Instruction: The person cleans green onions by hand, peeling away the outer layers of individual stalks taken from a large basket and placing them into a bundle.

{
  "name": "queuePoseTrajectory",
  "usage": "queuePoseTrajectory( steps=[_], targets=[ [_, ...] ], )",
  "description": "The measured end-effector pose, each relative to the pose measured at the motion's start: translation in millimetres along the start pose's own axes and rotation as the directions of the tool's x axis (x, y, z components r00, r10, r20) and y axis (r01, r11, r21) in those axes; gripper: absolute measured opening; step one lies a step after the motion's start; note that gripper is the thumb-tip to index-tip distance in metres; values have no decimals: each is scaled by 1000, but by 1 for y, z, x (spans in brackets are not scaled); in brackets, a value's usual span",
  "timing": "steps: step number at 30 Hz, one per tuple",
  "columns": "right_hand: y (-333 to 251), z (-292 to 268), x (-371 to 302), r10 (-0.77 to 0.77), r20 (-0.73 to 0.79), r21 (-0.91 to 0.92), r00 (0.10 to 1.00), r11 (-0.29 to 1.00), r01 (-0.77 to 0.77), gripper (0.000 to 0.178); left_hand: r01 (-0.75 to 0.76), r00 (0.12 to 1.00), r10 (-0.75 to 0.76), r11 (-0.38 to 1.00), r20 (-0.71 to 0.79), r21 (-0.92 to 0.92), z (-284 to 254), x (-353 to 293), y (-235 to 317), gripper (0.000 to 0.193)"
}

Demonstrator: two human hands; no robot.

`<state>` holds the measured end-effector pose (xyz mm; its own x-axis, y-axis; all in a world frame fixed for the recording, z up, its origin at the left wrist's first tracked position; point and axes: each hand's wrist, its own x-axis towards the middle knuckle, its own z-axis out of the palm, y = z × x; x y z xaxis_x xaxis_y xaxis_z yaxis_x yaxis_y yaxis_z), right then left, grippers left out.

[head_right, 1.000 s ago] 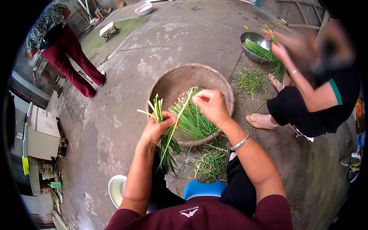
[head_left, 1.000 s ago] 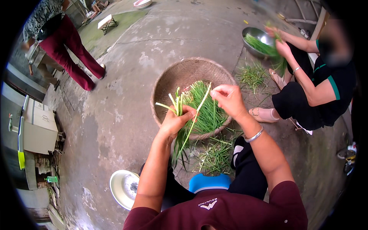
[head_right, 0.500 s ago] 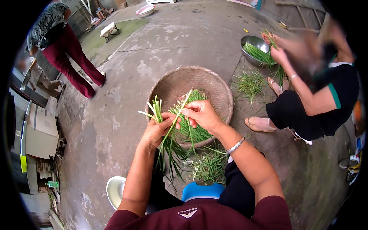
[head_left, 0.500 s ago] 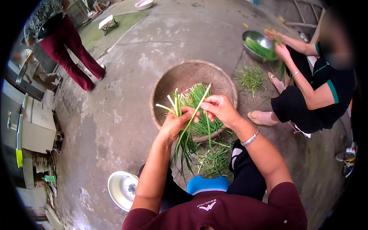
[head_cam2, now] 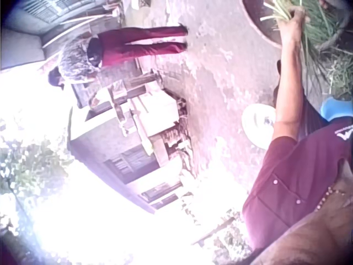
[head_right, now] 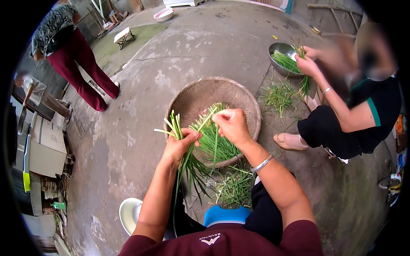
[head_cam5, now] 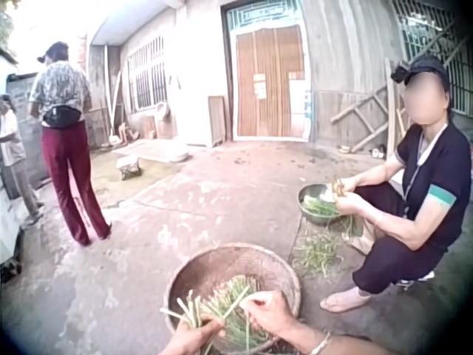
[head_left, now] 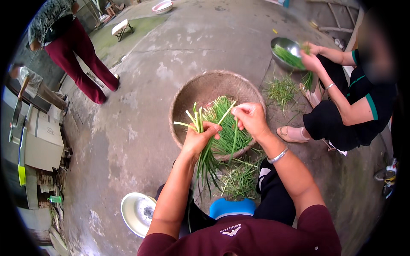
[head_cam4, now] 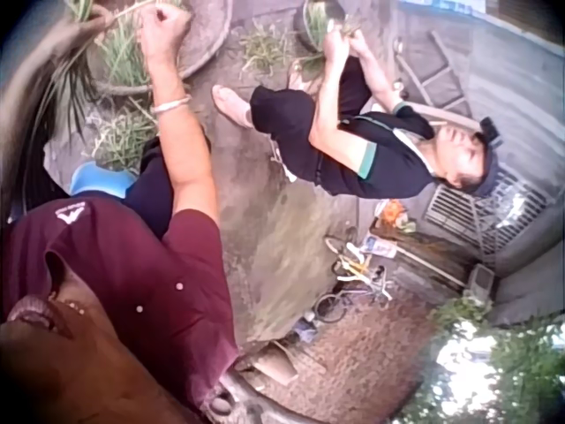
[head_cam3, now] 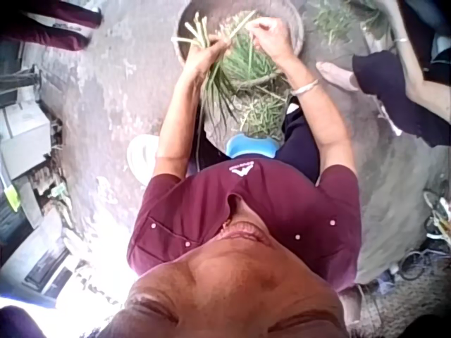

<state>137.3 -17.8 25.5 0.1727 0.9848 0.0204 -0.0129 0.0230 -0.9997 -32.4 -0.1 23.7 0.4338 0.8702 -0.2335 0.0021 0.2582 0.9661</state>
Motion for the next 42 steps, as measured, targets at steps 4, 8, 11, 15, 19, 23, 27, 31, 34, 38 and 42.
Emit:
queuePoseTrajectory(
  steps=[4,8,11,15,19,23,27,31,34,38,42],
  targets=[
    [-4,-16,9,-1,-61,47,998,999,4,13,-15,1000,14,1000,-25,-4,-1,-1,0,13],
    [-6,-26,12,-5,-139,68,990,998,14,13,-31,998,32,999,-57,9,-3,-1,1,14],
    [-8,-33,11,-23,-177,78,984,996,37,12,-97,994,93,993,-56,-74,-7,0,-1,11],
    [-8,-44,9,-32,-249,47,968,998,45,13,-138,983,126,987,-131,-83,-12,1,0,10],
    [-5,-50,-2,-6,-177,-39,984,999,-1,12,-210,947,191,977,-260,-46,-17,1,2,10],
    [10,-42,-24,371,416,-396,830,896,-203,12,-219,932,219,975,-290,34,-21,0,2,10],
    [32,-25,-46,446,649,-478,616,869,-126,18,-221,930,235,972,-283,81,-15,1,2,10],
    [24,-11,-50,422,697,-687,579,624,372,24,-228,934,225,973,-278,20,-7,0,1,12],
    [14,2,-37,-1,366,-455,931,872,180,22,-227,937,228,973,-265,35,1,1,-3,11],
    [-2,13,-21,27,163,-150,986,989,-2,19,-248,926,288,952,-245,180,10,2,-9,11],
    [0,15,-15,-2,99,6,995,1000,2,14,-240,909,344,893,-234,381,13,-2,-7,11]
  ],
)
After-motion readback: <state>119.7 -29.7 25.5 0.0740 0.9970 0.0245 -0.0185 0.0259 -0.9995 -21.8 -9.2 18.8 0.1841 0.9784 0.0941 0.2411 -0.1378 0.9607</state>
